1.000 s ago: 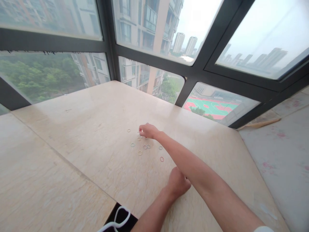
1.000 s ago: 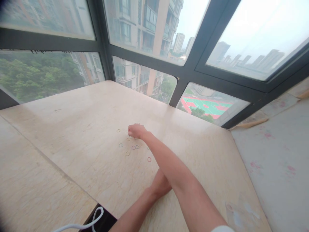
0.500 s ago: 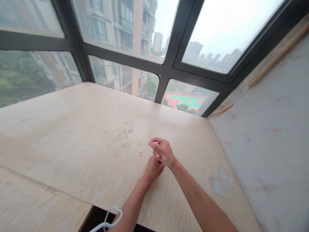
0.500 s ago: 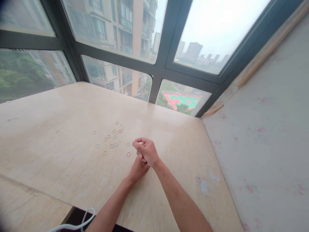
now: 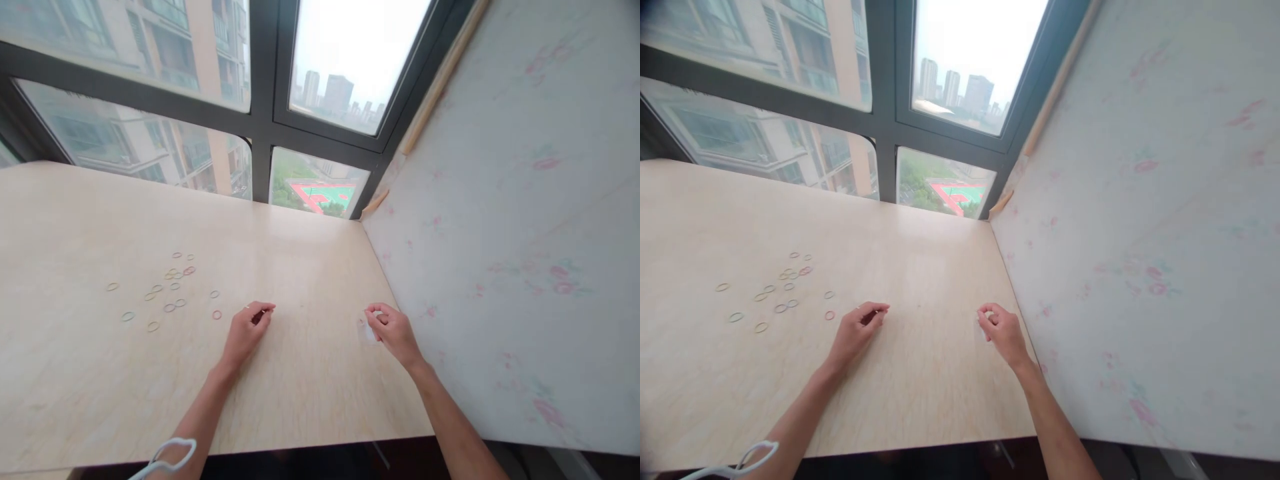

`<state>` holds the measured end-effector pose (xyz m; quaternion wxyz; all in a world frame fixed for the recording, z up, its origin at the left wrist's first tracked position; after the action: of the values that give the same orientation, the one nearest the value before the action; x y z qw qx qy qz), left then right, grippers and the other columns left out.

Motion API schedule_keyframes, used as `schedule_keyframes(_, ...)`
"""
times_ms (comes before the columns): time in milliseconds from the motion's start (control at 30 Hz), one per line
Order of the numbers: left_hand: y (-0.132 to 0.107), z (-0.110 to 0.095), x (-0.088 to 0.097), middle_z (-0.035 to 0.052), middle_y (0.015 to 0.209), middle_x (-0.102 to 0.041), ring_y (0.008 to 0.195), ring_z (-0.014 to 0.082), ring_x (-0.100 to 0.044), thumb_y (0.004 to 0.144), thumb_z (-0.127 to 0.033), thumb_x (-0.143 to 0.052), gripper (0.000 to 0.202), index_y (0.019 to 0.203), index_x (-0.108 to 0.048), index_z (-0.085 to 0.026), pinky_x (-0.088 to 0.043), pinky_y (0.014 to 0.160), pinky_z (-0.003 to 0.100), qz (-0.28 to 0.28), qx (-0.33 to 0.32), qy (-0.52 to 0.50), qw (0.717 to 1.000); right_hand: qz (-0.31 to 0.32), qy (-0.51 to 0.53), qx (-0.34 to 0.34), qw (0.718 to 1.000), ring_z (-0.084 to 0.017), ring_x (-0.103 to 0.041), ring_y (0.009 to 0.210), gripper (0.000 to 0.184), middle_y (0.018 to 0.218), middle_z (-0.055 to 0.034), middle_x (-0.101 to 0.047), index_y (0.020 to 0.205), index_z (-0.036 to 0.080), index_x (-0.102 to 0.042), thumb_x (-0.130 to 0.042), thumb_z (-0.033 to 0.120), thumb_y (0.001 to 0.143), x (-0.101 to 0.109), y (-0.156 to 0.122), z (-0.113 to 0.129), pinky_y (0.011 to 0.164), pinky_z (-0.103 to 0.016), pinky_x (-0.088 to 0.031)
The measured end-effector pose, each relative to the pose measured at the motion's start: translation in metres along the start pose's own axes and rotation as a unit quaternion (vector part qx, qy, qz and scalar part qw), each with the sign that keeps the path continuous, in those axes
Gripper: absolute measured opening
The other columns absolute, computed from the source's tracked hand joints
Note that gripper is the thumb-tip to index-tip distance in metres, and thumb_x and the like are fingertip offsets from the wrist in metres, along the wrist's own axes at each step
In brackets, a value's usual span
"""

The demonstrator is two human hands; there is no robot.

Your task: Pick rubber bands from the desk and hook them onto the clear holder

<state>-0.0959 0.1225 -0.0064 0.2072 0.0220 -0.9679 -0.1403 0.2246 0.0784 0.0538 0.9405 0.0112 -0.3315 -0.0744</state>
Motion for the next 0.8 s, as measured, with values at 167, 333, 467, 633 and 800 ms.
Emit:
schedule_keyframes(167, -0.001, 0.000, 0.000, 0.0037, 0.081, -0.071, 0.070, 0.0174, -0.064, 0.079, -0.030, -0.051, 0.021, 0.085, -0.069, -0.019, -0.048, 0.063, 0.028, -0.007, 0.007, 0.010, 1.000, 0.017, -0.186, 0.061, 0.981, -0.012, -0.051, 0.042, 0.024, 0.042, 0.0062, -0.053, 0.082, 0.020, -0.064, -0.047, 0.035, 0.088, 0.015, -0.001, -0.017, 0.050, -0.022, -0.035)
schedule_keyframes(333, -0.001, -0.001, -0.001, 0.0038, 0.080, -0.071, 0.069, 0.0170, -0.064, 0.079, -0.031, -0.053, 0.021, 0.086, -0.069, -0.019, -0.049, 0.062, 0.027, -0.005, 0.019, 0.007, 1.000, 0.046, -0.292, 0.080, 0.952, -0.014, -0.058, 0.047, 0.023, 0.045, 0.0034, -0.059, 0.083, 0.021, -0.066, -0.046, 0.031, 0.088, 0.002, 0.006, -0.021, 0.054, -0.023, -0.034)
schedule_keyframes(467, -0.001, 0.002, -0.001, 0.0039, 0.080, -0.071, 0.068, 0.0169, -0.064, 0.080, -0.033, -0.053, 0.022, 0.086, -0.069, -0.018, -0.049, 0.061, 0.027, -0.004, 0.030, 0.004, 1.000, 0.047, -0.298, 0.080, 0.950, -0.015, -0.058, 0.048, 0.023, 0.045, 0.0030, -0.059, 0.083, 0.021, -0.066, -0.045, 0.029, 0.089, 0.001, 0.008, -0.027, 0.054, -0.023, -0.032)
schedule_keyframes(633, -0.001, 0.006, -0.002, 0.0040, 0.080, -0.070, 0.069, 0.0170, -0.064, 0.080, -0.033, -0.054, 0.022, 0.087, -0.069, -0.018, -0.049, 0.062, 0.027, -0.004, 0.044, -0.005, 0.999, 0.041, -0.308, 0.091, 0.946, -0.015, -0.059, 0.050, 0.024, 0.048, 0.0020, -0.060, 0.084, 0.021, -0.066, -0.044, 0.030, 0.090, 0.005, 0.008, -0.033, 0.054, -0.023, -0.032)
schedule_keyframes(800, -0.001, 0.006, -0.003, 0.0038, 0.080, -0.070, 0.068, 0.0170, -0.064, 0.079, -0.034, -0.055, 0.022, 0.087, -0.069, -0.018, -0.049, 0.062, 0.027, -0.003, 0.053, -0.013, 0.999, 0.032, -0.306, 0.111, 0.945, -0.014, -0.056, 0.046, 0.028, 0.047, 0.0021, -0.058, 0.083, 0.021, -0.066, -0.042, 0.032, 0.092, 0.006, 0.009, -0.031, 0.052, -0.023, -0.033)
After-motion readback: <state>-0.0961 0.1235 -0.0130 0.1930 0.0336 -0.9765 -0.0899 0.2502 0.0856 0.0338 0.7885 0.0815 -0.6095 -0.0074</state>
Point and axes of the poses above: each hand's wrist, its own y-axis towards the middle knuckle, its own x-axis out of the back of the hand, z = x × y, the point moved 5 cm from there along y, towards the middle knuckle
